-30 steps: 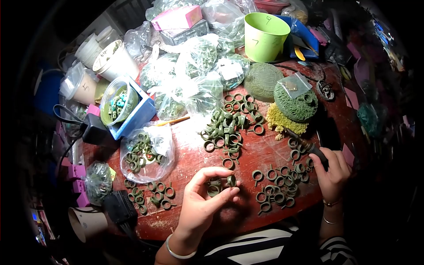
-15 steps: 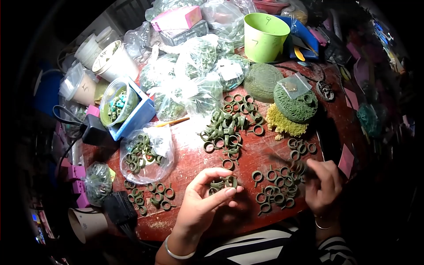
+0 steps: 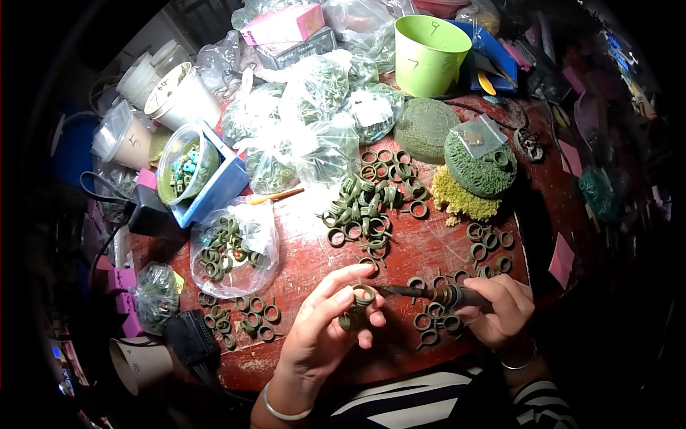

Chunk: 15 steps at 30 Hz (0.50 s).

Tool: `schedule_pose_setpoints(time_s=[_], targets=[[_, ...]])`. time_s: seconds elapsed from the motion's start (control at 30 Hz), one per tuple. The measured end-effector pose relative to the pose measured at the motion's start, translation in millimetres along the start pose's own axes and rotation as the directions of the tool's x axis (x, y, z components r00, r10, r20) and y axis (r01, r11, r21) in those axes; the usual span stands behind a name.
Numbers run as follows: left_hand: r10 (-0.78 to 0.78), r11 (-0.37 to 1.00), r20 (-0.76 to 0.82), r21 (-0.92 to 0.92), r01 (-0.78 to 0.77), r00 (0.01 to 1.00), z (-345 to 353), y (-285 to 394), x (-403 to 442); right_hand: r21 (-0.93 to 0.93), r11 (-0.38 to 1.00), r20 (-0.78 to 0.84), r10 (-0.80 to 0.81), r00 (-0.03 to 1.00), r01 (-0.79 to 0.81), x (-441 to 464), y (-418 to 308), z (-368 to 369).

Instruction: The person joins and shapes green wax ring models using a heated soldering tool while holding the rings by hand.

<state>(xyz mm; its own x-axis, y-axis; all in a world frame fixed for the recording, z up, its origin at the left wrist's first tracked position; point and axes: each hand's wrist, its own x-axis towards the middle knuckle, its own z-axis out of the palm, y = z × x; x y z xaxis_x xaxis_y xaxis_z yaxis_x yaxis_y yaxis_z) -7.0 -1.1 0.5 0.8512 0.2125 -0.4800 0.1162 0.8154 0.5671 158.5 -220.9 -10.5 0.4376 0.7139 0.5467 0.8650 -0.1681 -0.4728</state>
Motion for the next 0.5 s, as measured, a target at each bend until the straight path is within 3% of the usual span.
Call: schedule_pose_setpoints(time_s=[0.3, 0.37, 0.5], targets=[[-0.014, 1.000, 0.003, 0.007, 0.014, 1.000, -0.2, 0.5, 0.3, -0.003, 1.000, 0.046, 0.001, 0.999, -0.001, 3.0, -1.6, -0.8], [-0.023, 0.995, 0.092, -0.097, 0.032, 0.996, -4.5, 0.1, 0.2, 0.002, 1.000, 0.051, -0.001, 0.999, 0.001, 3.3, -1.9, -1.1], [-0.017, 0.994, 0.104, -0.109, 0.028, 0.994, -4.7, -0.6, 0.4, 0.000, 1.000, 0.074, -0.006, 0.997, 0.006, 3.3, -1.7, -1.2]])
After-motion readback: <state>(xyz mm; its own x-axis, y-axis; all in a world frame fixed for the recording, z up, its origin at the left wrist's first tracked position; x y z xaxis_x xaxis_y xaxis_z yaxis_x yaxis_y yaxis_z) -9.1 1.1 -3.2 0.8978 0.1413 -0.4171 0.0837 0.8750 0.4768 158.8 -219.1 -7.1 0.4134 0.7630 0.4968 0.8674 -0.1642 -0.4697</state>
